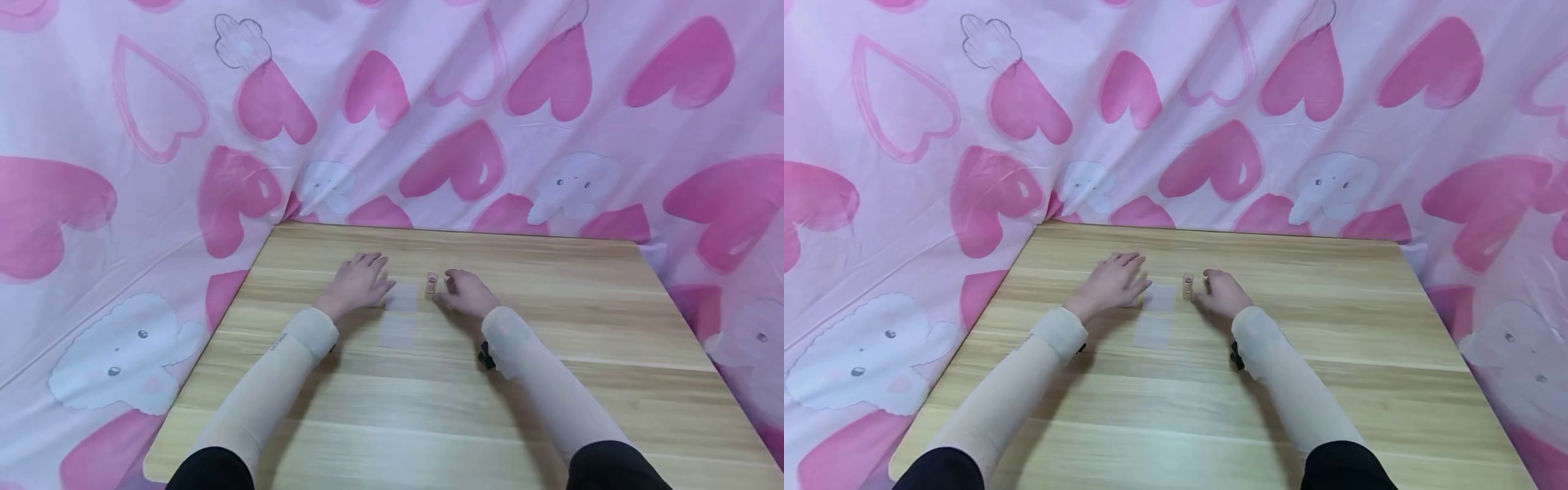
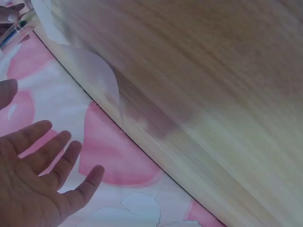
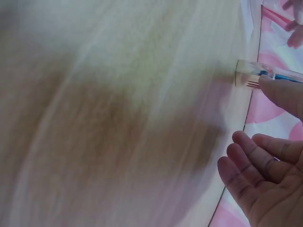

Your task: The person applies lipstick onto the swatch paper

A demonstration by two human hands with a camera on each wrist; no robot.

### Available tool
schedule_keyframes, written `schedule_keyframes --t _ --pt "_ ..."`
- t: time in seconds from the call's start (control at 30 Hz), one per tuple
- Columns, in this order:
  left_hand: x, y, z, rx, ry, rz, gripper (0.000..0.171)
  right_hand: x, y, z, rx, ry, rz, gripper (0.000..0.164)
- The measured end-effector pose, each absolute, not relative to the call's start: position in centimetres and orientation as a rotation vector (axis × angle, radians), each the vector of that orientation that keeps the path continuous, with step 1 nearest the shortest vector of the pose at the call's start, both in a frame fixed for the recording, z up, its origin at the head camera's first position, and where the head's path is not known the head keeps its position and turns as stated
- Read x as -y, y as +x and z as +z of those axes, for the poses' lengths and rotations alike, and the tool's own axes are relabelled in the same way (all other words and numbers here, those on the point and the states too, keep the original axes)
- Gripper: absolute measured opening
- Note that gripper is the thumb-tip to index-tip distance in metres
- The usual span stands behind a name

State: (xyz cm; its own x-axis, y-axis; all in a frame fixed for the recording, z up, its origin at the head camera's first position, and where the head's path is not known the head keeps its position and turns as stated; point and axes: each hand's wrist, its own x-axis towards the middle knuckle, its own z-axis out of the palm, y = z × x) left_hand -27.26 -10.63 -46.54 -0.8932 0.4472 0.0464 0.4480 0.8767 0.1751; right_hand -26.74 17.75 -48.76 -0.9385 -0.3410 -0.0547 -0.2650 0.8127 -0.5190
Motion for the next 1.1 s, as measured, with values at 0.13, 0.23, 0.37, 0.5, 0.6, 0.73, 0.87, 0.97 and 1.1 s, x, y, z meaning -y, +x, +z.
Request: schedule_keyframes --t 0.13,0.23,0.37,0.5,0.6,0.73,0.87,0.97,1.1 --pt "10.5 -27.4 -46.6 3.016 -0.708 -0.291 0.069 -17.4 -27.2 -48.8 -2.811 -0.43 -0.809 0.059" --pt "10.3 -27.5 -46.5 3.02 -0.711 -0.276 0.071 -17.2 -27.4 -48.8 -2.796 -0.424 -0.815 0.057" --pt "10.1 -27.5 -46.5 3.043 -0.704 -0.242 0.072 -16.9 -27.8 -49.0 -2.78 -0.446 -0.841 0.056" --pt "10.1 -27.5 -46.5 3.062 -0.699 -0.237 0.072 -16.5 -28.0 -49.3 -2.768 -0.487 -0.851 0.051" --pt "10.0 -27.6 -46.5 3.061 -0.697 -0.229 0.071 -16.2 -28.2 -49.4 -2.768 -0.523 -0.84 0.046" --pt "9.9 -27.5 -46.4 3.057 -0.707 -0.2 0.072 -15.9 -28.2 -49.4 -2.782 -0.55 -0.823 0.041" --pt "9.8 -27.4 -46.5 3.059 -0.722 -0.188 0.073 -15.8 -28.3 -49.7 -2.791 -0.558 -0.824 0.037" --pt "9.7 -27.3 -46.5 3.058 -0.731 -0.181 0.074 -15.7 -28.3 -49.8 -2.789 -0.571 -0.842 0.032" --pt "9.6 -27.2 -46.5 3.056 -0.733 -0.177 0.075 -15.7 -28.3 -49.8 -2.791 -0.592 -0.853 0.024"
